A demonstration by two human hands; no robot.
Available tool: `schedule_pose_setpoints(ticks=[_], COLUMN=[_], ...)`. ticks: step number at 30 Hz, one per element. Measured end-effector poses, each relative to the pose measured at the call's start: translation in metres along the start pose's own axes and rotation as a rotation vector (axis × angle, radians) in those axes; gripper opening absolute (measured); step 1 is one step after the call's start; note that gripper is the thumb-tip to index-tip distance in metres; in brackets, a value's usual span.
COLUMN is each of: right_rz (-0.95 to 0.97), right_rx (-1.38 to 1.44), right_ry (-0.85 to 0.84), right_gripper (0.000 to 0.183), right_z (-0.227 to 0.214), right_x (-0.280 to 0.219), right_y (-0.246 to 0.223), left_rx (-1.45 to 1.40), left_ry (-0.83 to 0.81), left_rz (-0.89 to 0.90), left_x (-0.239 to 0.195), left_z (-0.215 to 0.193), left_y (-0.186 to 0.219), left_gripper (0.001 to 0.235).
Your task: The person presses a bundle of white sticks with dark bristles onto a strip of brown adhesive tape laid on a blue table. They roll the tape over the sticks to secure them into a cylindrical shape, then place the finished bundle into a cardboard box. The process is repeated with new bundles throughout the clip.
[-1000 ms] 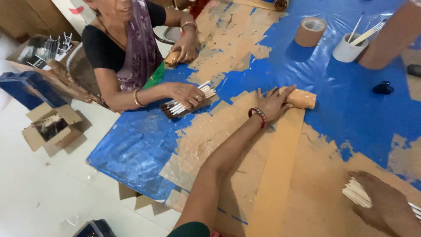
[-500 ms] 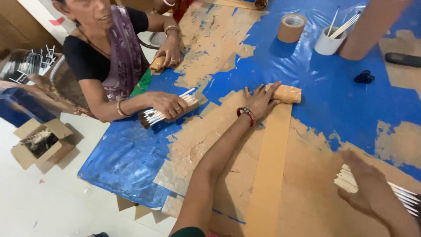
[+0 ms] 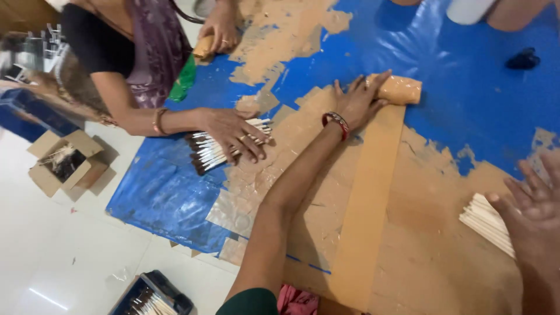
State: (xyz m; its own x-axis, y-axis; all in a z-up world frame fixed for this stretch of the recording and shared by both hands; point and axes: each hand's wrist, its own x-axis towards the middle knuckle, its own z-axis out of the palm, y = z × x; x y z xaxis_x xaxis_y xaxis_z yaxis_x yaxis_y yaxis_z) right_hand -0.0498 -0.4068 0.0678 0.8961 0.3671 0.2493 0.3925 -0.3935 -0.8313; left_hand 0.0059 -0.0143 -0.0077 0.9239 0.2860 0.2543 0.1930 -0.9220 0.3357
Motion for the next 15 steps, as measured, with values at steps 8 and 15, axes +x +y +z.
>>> schedule_pose_setpoints(ticks=[8, 15], right_rz=[-0.280, -0.288], right_rx=[0.124, 0.047], right_ry=[-0.002, 0.045], right_gripper=[0.093, 0.089], right_z=[0.012, 0.012], right_x=[-0.001, 0.000], right_y=[-0.042, -0.024], left_rx=[-0.018, -0.021], left_ry=[0.051, 0.015], left_rz=[-0.024, -0.020], left_x=[-0.003, -0.006], left_z=[0.001, -0.005], left_y=[-0.007, -0.004], left_gripper=[0.075, 0.073])
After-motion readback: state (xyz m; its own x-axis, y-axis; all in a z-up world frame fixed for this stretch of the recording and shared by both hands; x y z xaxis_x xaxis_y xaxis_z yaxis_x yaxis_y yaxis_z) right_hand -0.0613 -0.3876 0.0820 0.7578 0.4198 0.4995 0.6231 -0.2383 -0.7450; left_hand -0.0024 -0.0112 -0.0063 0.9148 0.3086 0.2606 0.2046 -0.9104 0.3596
